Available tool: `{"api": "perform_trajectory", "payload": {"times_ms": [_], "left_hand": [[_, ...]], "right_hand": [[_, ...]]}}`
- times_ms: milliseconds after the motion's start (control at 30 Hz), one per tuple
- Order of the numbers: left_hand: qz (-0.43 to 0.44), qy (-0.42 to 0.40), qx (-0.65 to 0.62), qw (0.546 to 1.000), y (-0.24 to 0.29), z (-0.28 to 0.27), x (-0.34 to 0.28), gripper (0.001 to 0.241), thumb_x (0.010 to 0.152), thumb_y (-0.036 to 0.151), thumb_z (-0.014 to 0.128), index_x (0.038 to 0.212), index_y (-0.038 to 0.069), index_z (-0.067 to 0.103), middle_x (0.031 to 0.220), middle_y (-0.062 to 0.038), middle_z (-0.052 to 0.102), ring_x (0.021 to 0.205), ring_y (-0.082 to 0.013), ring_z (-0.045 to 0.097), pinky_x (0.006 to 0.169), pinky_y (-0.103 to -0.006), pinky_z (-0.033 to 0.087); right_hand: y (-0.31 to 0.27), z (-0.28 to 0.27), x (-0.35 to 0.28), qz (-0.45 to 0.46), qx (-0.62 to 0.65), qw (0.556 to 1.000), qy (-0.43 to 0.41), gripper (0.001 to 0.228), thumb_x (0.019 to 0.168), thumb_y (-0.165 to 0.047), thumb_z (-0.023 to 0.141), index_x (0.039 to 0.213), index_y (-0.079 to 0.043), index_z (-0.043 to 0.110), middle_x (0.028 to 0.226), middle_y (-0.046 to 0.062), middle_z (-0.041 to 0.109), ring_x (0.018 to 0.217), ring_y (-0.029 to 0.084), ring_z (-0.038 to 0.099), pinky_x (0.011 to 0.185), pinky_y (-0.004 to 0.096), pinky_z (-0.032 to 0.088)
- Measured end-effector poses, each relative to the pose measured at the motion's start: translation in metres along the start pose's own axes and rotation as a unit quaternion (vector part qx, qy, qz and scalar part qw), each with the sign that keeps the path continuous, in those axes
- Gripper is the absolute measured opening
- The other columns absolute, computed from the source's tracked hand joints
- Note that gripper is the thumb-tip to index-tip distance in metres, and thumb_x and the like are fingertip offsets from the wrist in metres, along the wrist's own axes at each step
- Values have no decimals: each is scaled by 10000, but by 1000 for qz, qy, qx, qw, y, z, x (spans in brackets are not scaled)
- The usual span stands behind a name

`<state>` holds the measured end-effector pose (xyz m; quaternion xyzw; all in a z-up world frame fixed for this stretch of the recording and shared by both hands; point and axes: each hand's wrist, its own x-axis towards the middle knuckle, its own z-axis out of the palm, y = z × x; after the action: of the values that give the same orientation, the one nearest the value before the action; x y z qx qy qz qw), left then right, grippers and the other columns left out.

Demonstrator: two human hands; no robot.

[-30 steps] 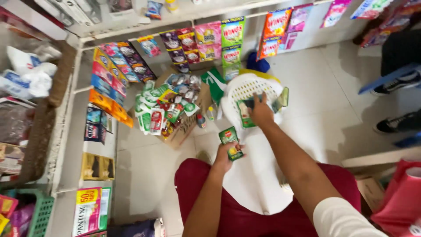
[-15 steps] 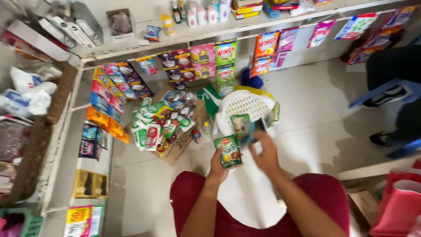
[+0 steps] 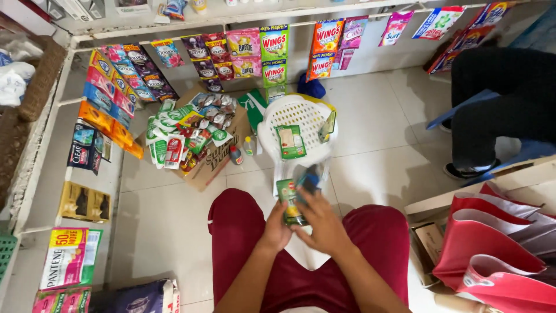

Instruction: Cleaning food pouches with a cloth and placing them on retail shelves.

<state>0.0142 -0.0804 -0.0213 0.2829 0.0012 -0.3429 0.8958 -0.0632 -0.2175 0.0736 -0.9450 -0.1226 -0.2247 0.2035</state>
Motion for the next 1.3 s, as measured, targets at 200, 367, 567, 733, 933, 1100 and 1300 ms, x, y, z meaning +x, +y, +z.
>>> {"api": "perform_trajectory", "payload": {"times_ms": [200,367,567,733,933,1100,1300], "left_hand": [[-41,40,12,998,11,-6,20,483,982,339,503,1321,-3,548,1214,-193,619,1038,-261,586,950,-375,465],[-29,34,11,999,6,-4,24,449,957,295,530,1325,38,505,1194,-186,618,1020,-301,606,859,-506,530],[-39,48,-17,998,7,-5,35,423,958,290,507,1306,53,544,1267,-188,610,1081,-319,589,936,-546,484],[-115,73,96,986,0,-4,34,679,841,393,583,1442,100,464,1453,-217,473,1221,-431,510,1016,-498,405],[7,-22,-64,998,-11,-18,48,431,948,135,514,1348,-24,492,1240,-209,619,1101,-306,597,1016,-449,461],[-18,29,-30,999,-11,-19,46,453,950,232,544,1365,50,526,1285,-146,594,1123,-255,546,992,-401,397],[-59,35,17,997,-3,18,34,404,960,323,573,1298,103,592,1177,-85,651,974,-177,619,705,-234,393]], "right_hand": [[-9,8,0,-62,39,994,-83,626,866,-341,732,1398,-59,562,1596,143,386,1416,337,435,1170,472,350],[25,27,0,25,-50,995,-82,1019,831,-701,676,1588,-103,346,1679,130,258,1556,411,128,1256,578,26],[19,5,16,-11,87,994,-66,729,761,-148,787,1441,-57,542,1558,100,480,1383,278,506,1183,415,384],[33,23,11,25,-1,993,-114,929,717,-354,891,1525,-174,469,1644,36,361,1515,359,264,1257,533,138],[48,25,14,86,5,994,-68,944,696,-338,888,1521,-144,470,1630,51,393,1520,350,296,1258,519,140],[31,17,18,23,72,994,-73,738,751,-174,802,1437,-86,548,1556,73,498,1465,331,405,1217,473,301],[46,21,20,18,82,996,-16,814,757,-379,799,1466,-82,532,1547,116,516,1395,358,490,1220,501,296]]}}
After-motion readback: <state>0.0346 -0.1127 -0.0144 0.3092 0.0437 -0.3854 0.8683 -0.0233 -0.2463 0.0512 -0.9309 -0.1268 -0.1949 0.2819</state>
